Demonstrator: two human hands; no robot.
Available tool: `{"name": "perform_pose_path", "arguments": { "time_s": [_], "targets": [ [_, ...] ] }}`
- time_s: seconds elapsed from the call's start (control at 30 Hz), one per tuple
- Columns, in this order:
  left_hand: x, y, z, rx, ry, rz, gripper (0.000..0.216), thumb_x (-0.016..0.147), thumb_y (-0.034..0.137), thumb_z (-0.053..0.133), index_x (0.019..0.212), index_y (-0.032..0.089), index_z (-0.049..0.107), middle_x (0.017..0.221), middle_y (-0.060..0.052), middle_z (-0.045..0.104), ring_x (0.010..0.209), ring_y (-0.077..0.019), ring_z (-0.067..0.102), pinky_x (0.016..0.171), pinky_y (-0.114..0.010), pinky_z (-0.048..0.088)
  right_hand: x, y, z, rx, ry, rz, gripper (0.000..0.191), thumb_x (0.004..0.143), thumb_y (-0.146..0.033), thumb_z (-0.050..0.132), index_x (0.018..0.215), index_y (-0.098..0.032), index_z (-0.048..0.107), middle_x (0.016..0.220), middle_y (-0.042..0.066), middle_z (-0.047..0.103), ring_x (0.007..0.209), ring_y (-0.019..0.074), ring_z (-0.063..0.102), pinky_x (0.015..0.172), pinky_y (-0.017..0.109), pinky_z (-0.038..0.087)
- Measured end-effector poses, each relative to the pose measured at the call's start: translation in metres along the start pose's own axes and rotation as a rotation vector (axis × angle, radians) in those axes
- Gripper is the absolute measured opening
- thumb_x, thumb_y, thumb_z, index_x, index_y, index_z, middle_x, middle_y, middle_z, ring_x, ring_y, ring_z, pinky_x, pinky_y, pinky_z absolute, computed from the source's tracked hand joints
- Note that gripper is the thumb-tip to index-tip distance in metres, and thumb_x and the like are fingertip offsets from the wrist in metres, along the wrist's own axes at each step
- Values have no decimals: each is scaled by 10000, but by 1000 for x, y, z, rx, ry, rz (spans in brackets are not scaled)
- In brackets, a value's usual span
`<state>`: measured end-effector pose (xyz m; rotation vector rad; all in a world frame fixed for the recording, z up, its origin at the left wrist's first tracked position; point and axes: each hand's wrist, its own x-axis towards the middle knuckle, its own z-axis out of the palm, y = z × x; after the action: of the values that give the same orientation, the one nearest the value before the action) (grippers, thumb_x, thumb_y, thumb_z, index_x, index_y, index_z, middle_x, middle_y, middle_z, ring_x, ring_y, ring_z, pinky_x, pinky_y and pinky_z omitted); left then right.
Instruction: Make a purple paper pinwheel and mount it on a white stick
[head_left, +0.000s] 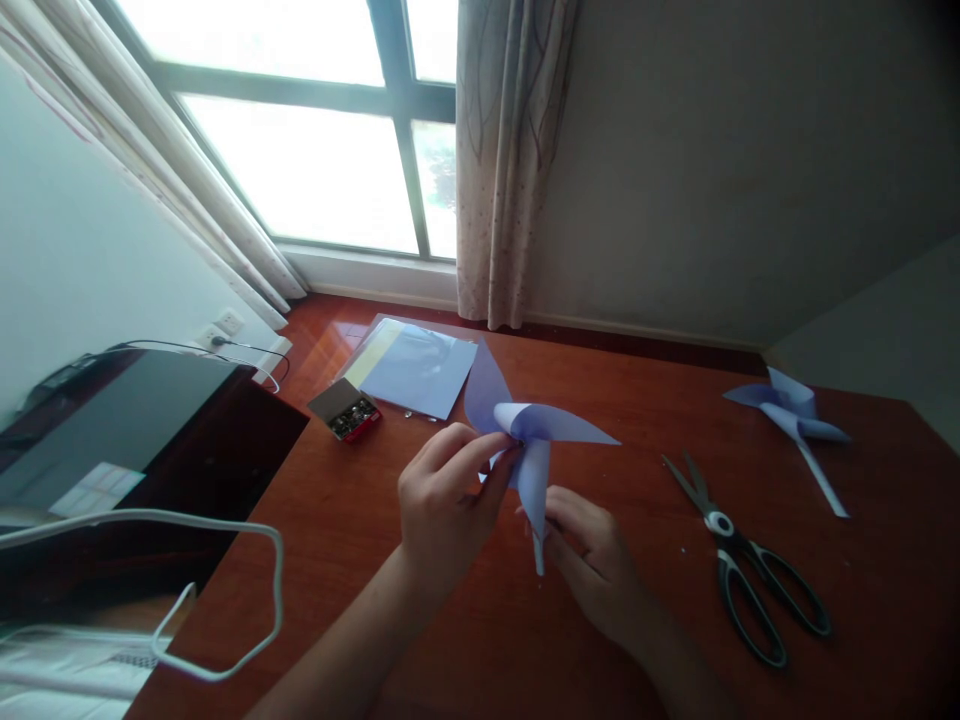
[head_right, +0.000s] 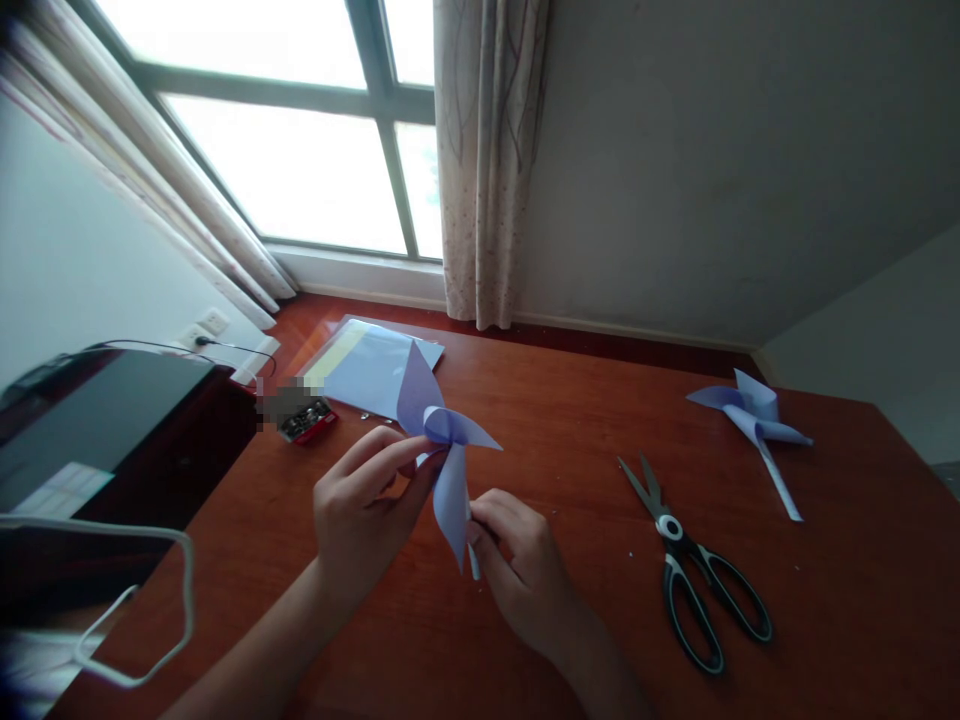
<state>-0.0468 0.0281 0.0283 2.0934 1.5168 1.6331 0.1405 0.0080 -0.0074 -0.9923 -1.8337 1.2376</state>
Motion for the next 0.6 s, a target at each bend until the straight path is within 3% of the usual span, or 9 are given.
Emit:
{"name": "perform_pose_path", "arguments": {
  "time_s": [0.2, 0.3, 0.47, 0.6],
  "targets": [
    [2, 4, -1, -11, -17, -32, 51, 901, 135, 715, 902, 184, 729, 722, 9, 614, 605, -97, 572, 569, -206, 472, 2, -2, 1, -90, 34, -55, 226, 1067, -258, 468, 879, -204, 583, 821, -11, 561, 728, 109, 522, 672, 238, 383],
    [7, 8, -3, -41, -39, -77, 135, 911, 125, 658, 792, 179, 693, 684, 11, 581, 577, -92, 554, 544, -193, 462, 2, -2, 1, -153, 78, -93, 196, 1058, -216, 467, 908, -205, 593, 831, -4, 568, 739, 113, 540, 677, 238, 395],
    [13, 9, -5, -71, -41, -127, 265, 814, 86, 614, 580, 187, 539, 602, 27, 507, 498, -86, 472, 441, -194, 371, 1, 1, 1, -271, 147, -150, 167, 1040, -191, 476, 980, -196, 631, 903, 37, 632, 803, 145, 591, 716, 263, 443],
    [9, 3, -5, -84, -53, -90, 260, 776, 85, 629, 574, 190, 503, 619, 33, 528, 506, -84, 465, 440, -192, 359, 1, 2, 0, -312, 156, -155, 189, 1037, -193, 468, 1051, -186, 657, 954, 74, 670, 847, 182, 619, 752, 305, 481]
  ]
}}
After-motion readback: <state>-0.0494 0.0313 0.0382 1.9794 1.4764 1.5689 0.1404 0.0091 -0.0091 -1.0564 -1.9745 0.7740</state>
